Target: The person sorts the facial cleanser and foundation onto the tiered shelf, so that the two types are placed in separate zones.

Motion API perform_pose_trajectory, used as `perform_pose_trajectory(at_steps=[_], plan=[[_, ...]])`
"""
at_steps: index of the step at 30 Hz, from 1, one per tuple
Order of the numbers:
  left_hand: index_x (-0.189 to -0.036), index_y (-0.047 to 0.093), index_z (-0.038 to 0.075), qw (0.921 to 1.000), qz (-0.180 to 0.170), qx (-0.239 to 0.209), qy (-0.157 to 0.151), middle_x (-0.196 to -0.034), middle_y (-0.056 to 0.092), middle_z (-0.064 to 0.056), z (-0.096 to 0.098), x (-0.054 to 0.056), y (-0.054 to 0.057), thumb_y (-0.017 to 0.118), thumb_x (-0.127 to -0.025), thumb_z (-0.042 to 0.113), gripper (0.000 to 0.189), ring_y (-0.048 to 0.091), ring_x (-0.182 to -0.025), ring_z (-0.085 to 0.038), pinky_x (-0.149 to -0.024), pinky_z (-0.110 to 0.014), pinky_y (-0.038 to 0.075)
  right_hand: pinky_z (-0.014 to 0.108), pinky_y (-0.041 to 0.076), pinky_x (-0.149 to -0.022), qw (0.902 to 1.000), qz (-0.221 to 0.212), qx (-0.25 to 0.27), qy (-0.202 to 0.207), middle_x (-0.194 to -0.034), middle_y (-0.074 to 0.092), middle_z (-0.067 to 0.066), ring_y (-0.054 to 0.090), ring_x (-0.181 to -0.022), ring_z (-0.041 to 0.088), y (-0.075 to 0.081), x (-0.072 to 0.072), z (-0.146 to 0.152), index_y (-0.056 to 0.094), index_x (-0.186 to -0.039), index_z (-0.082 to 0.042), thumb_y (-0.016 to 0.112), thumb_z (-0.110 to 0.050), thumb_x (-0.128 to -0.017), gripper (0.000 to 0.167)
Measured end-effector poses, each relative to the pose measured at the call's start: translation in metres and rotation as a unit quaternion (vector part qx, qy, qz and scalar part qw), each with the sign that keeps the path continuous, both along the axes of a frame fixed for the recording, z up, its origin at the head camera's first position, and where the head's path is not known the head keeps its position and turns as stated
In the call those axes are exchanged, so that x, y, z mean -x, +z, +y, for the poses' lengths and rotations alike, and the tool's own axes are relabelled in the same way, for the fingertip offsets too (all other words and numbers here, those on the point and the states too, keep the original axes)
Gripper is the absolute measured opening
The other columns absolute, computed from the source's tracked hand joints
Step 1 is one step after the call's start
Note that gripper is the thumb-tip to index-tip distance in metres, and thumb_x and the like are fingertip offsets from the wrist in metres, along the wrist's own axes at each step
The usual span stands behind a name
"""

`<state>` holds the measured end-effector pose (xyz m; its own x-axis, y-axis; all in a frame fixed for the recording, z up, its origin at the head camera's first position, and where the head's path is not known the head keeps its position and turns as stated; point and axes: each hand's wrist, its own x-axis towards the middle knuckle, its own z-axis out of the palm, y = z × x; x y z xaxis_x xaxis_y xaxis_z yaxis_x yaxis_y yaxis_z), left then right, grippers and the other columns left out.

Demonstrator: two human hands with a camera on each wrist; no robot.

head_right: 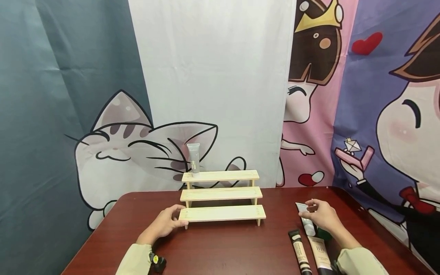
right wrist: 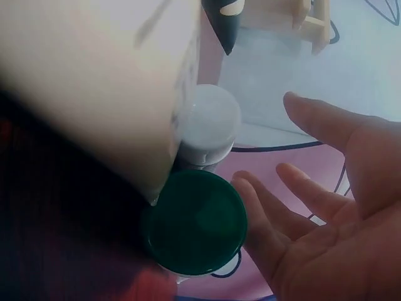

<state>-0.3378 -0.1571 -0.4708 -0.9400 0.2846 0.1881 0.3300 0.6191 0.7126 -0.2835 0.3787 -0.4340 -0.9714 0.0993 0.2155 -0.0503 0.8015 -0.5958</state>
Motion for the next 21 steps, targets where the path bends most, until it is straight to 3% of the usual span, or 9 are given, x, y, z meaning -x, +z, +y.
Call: perform_pose_trajectory(at_steps=[3, 9, 14, 21], plan=[[-0.126, 0.061, 0.004, 1.0000, 0.001, -0.001, 0.001, -0.082, 0.056, -0.002, 0.001, 0.000, 0.000, 0.085, -0.077, 0.029, 0.059, 0.050, -0.065, -0.014, -0.058, -0.027, 0.043, 0.039, 0.053, -0.067, 0.9999, -0.011, -0.006, 0.002, -0.099, 0.070, 0.025, 0.068, -0.090, 0.038, 0.000, 0.001, 0.001, 0.062, -0.116, 0.009, 0.083, -0.027, -0.079, 0.056], [-0.125, 0.061, 0.005, 1.0000, 0.002, 0.003, 0.001, -0.082, 0.056, -0.001, 0.001, 0.000, -0.002, 0.086, -0.077, 0.030, 0.060, 0.051, -0.065, -0.013, -0.058, -0.027, 0.043, 0.035, 0.055, -0.059, 0.9993, -0.030, 0.021, 0.010, -0.099, 0.068, 0.028, 0.068, -0.076, 0.026, -0.001, 0.004, 0.001, 0.060, -0.116, 0.012, 0.084, -0.017, -0.077, 0.054], [-0.126, 0.061, 0.004, 1.0000, -0.003, 0.002, -0.002, -0.084, 0.058, -0.001, 0.002, 0.000, -0.003, 0.085, -0.077, 0.030, 0.061, 0.051, -0.066, -0.013, -0.059, -0.027, 0.043, 0.035, 0.055, -0.055, 0.9987, -0.040, 0.032, 0.008, -0.090, 0.069, 0.022, 0.065, -0.068, 0.022, -0.003, 0.006, 0.003, 0.059, -0.112, 0.013, 0.086, -0.008, -0.073, 0.052], [-0.126, 0.061, 0.005, 1.0000, -0.003, 0.005, 0.006, -0.081, 0.057, -0.001, 0.001, 0.001, -0.001, 0.086, -0.077, 0.030, 0.061, 0.051, -0.066, -0.014, -0.060, -0.028, 0.044, 0.034, 0.054, -0.056, 0.9992, -0.039, 0.002, 0.009, -0.087, 0.069, 0.017, 0.064, -0.070, 0.022, -0.006, 0.016, 0.001, 0.063, -0.104, 0.010, 0.088, -0.010, -0.068, 0.048]])
